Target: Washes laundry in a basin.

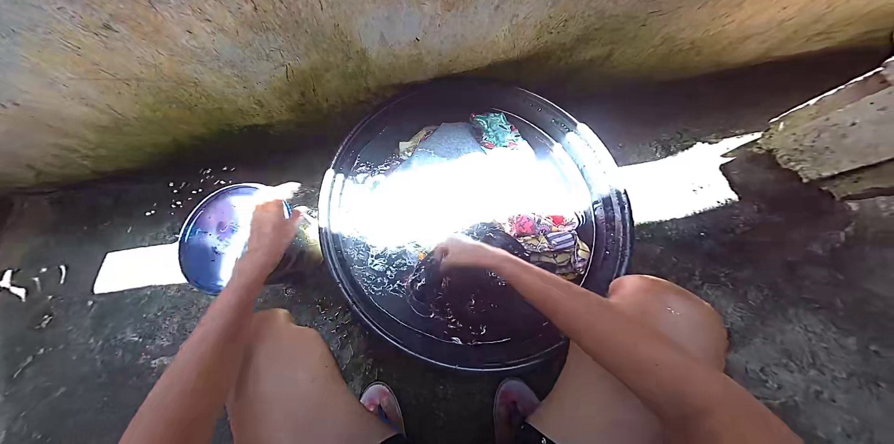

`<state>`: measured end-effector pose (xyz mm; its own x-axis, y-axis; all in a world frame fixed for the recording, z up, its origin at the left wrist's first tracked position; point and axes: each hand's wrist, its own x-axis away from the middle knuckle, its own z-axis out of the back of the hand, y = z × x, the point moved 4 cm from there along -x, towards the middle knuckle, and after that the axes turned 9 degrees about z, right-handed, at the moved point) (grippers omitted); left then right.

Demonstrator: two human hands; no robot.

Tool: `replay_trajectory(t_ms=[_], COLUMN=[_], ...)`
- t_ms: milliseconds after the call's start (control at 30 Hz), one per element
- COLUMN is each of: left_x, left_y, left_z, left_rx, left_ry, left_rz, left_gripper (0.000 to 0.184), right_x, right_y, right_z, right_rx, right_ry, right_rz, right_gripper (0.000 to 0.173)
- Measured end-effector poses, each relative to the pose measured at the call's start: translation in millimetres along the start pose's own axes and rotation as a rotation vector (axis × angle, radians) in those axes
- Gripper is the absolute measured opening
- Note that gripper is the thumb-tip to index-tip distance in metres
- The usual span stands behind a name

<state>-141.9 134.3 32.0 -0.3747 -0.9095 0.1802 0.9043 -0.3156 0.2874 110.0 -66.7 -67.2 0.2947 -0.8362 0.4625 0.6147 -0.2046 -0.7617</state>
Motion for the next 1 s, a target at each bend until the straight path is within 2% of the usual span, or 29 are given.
replay_trajectory(t_ms=[33, 100, 133, 167, 233, 267, 367, 400, 467, 533, 600, 700, 833, 900, 933, 1000], left_x=[1.2, 11.1, 20.1, 28.7, 37.1, 36.9, 34.3, 34.6, 33.3, 30.5, 33.6, 57.0, 42.2, 28.4, 22.3, 10.2], left_y=[28.3, 81.1, 102.9, 121.7, 148.0, 155.6, 168.4, 169.6, 164.4, 149.8, 135.9, 125.3, 133.1, 143.4, 147.3, 144.6], left_z=[-22.5, -80.6, -107.9, -130.7, -168.0, -185.8, -223.8, -233.0, -248.9, -261.0, -263.0, -236.9, -217.3, -197.9, -184.4, -156.5], left_rx=[0.132, 0.400, 0.520, 0.584, 0.572, 0.540, 0.373, 0.297, 0.166, 0.086, 0.043, 0.132, 0.030, 0.043, 0.062, 0.179], left_ry=[-0.182, -0.598, -0.698, -0.713, -0.583, -0.507, -0.377, -0.374, -0.399, -0.432, -0.432, -0.521, -0.549, -0.511, -0.522, -0.579], left_rz=[-0.033, -0.002, 0.041, 0.076, 0.074, 0.060, 0.028, 0.027, 0.056, 0.100, 0.057, -0.010, 0.097, 0.123, 0.113, 0.127], left_gripper=[0.035, 0.041, 0.045, 0.048, 0.050, 0.051, 0.056, 0.055, 0.054, 0.059, 0.061, 0.050, 0.044, 0.045, 0.046, 0.049], right_x=[3.5, 9.9, 11.0, 12.0, 7.5, 1.9, -24.6, -30.4, -35.1, -33.8, -27.1, -15.9, 9.8, 25.9, 33.1, 44.1], right_y=[-2.2, -1.7, 4.9, 13.1, 39.6, 50.3, 68.6, 72.6, 82.5, 82.2, 68.0, 39.1, -0.3, -4.3, -7.3, -13.4], right_z=[17.0, 48.5, 58.6, 64.1, 58.4, 50.1, 18.3, 7.4, -12.5, -25.8, -22.8, 2.0, 69.9, 89.7, 95.7, 107.9], right_rx=[-0.132, -0.389, -0.502, -0.593, -0.601, -0.517, -0.179, -0.153, -0.192, -0.142, -0.001, 0.156, -0.105, -0.229, -0.252, -0.262], right_ry=[0.103, 0.364, 0.502, 0.626, 0.739, 0.708, 0.427, 0.401, 0.491, 0.438, 0.269, 0.130, 0.376, 0.527, 0.540, 0.484], right_rz=[-0.021, -0.114, -0.169, -0.208, -0.282, -0.340, -0.449, -0.473, -0.463, -0.447, -0.452, -0.430, -0.330, -0.211, -0.160, -0.177], right_gripper=[0.026, 0.027, 0.026, 0.025, 0.026, 0.030, 0.043, 0.045, 0.048, 0.050, 0.046, 0.044, 0.042, 0.038, 0.037, 0.040])
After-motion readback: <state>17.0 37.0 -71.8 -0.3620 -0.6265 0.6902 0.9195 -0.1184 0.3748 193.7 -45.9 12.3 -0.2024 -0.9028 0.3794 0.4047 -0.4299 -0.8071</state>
